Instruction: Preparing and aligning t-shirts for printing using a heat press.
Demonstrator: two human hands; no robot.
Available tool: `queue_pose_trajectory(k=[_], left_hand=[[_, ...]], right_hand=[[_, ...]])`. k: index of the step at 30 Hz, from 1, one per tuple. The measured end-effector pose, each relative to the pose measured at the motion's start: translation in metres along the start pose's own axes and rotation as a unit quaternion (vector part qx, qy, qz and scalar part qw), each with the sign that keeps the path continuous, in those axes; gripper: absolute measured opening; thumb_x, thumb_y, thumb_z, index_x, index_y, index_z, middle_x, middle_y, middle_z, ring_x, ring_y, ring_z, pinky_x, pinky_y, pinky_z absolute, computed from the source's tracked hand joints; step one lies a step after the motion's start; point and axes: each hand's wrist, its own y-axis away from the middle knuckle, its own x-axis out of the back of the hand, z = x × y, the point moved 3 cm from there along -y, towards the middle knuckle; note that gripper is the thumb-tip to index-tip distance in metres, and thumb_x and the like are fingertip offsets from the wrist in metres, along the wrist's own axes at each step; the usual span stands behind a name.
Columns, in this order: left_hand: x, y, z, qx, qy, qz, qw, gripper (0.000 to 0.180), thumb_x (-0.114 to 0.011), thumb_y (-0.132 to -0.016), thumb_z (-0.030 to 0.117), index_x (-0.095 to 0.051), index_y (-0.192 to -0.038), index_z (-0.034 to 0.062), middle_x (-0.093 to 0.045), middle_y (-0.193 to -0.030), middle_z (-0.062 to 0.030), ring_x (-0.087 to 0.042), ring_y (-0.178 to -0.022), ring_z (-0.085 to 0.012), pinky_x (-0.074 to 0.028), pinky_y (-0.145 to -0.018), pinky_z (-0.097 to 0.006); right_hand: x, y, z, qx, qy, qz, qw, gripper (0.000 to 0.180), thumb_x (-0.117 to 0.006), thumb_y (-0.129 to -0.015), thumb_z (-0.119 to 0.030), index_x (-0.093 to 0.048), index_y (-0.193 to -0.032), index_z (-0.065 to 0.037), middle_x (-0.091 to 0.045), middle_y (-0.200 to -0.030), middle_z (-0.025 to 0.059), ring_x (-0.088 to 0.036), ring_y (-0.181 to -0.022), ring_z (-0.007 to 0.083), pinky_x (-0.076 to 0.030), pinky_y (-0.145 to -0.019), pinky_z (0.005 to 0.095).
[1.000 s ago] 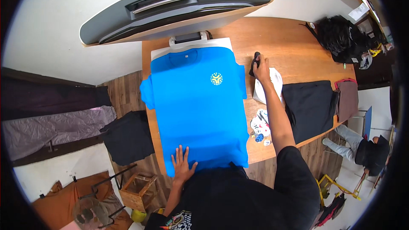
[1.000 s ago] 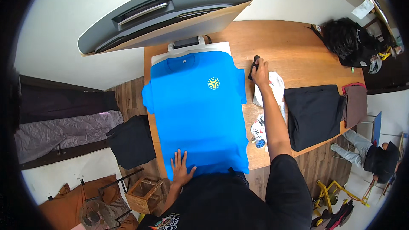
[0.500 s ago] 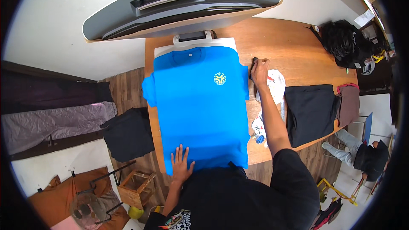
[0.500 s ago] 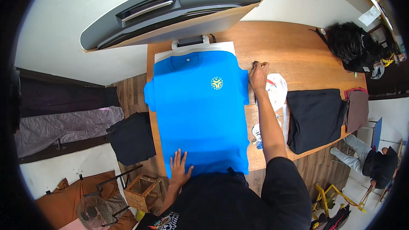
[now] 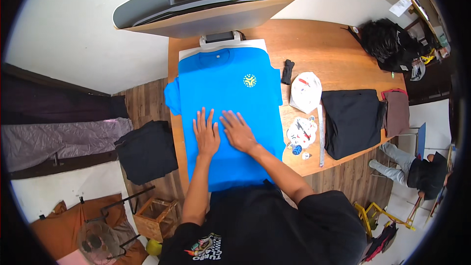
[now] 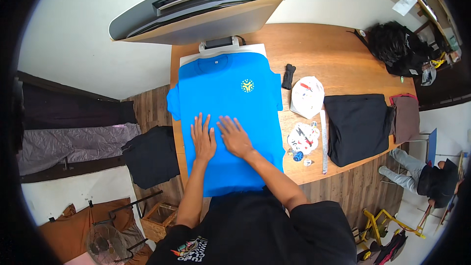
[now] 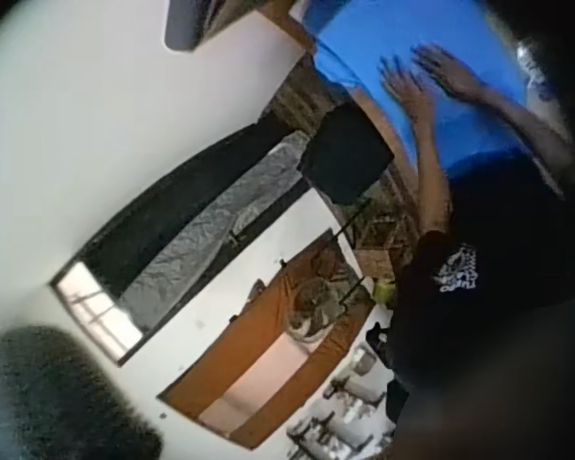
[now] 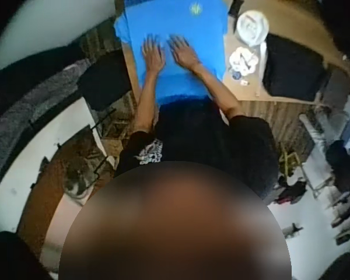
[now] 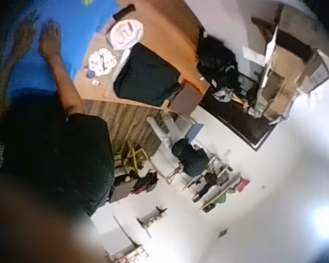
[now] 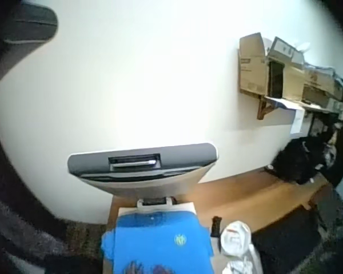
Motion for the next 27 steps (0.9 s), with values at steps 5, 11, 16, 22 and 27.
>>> queue_pose_trajectory(k=[5, 11, 16, 22, 27], left_hand=[[0.023, 0.022, -0.034, 0.008, -0.068, -0.016, 0.998, 0.058, -0.047, -0.111, 0.042, -0.041, -0.164, 0.0193, -0.025, -0.174, -0.0167, -0.020, -0.160, -0.0408, -0.021, -0.127, -0.058], [0.021, 0.089, -0.069, 0.181, 0.184, 0.020, 0.966, 0.065, -0.046, -0.112, 0.042, -0.029, -0.167, 0.0117, -0.025, -0.172, -0.0218, -0.031, -0.155, -0.0443, -0.029, -0.125, -0.052], [0.010, 0.158, -0.075, 0.206, 0.213, 0.030, 0.955, 0.068, -0.042, -0.113, 0.040, -0.023, -0.167, 0.0034, -0.030, -0.170, -0.0246, -0.035, -0.153, -0.0456, -0.031, -0.123, -0.050], [0.008, 0.228, -0.074, 0.311, 0.186, -0.019, 0.932, 0.063, -0.046, -0.112, 0.036, -0.030, -0.165, 0.0045, -0.047, -0.156, -0.0280, -0.051, -0.139, -0.0470, -0.042, -0.113, -0.053], [0.023, 0.269, -0.074, 0.397, 0.199, -0.064, 0.894, 0.049, -0.059, -0.108, 0.042, -0.063, -0.130, -0.0020, -0.072, -0.109, -0.0221, -0.070, -0.101, -0.0341, -0.053, -0.089, -0.048]], right_hand=[[0.047, 0.059, 0.062, -0.125, 0.115, 0.002, 0.985, 0.057, -0.048, -0.108, -0.026, -0.041, -0.162, -0.011, -0.032, -0.171, 0.0164, -0.029, -0.158, 0.0372, -0.023, -0.128, 0.0554], [0.058, 0.115, 0.080, -0.255, -0.116, 0.173, 0.944, 0.058, -0.041, -0.113, -0.031, -0.033, -0.164, -0.004, -0.035, -0.166, 0.0261, -0.037, -0.151, 0.0444, -0.032, -0.124, 0.0498], [0.043, 0.167, 0.062, -0.384, -0.165, 0.138, 0.898, 0.062, -0.042, -0.113, -0.031, -0.027, -0.164, 0.001, -0.042, -0.159, 0.0313, -0.045, -0.144, 0.0461, -0.036, -0.120, 0.0478], [0.045, 0.225, 0.029, -0.389, -0.133, 0.112, 0.905, 0.073, -0.057, -0.106, -0.035, -0.029, -0.162, 0.002, -0.053, -0.145, 0.0323, -0.053, -0.132, 0.0473, -0.039, -0.115, 0.0512], [0.051, 0.277, 0.013, -0.364, -0.072, 0.108, 0.922, 0.073, -0.083, -0.088, -0.034, -0.053, -0.146, -0.002, -0.063, -0.089, 0.0176, -0.056, -0.081, 0.0316, -0.047, -0.075, 0.0474]])
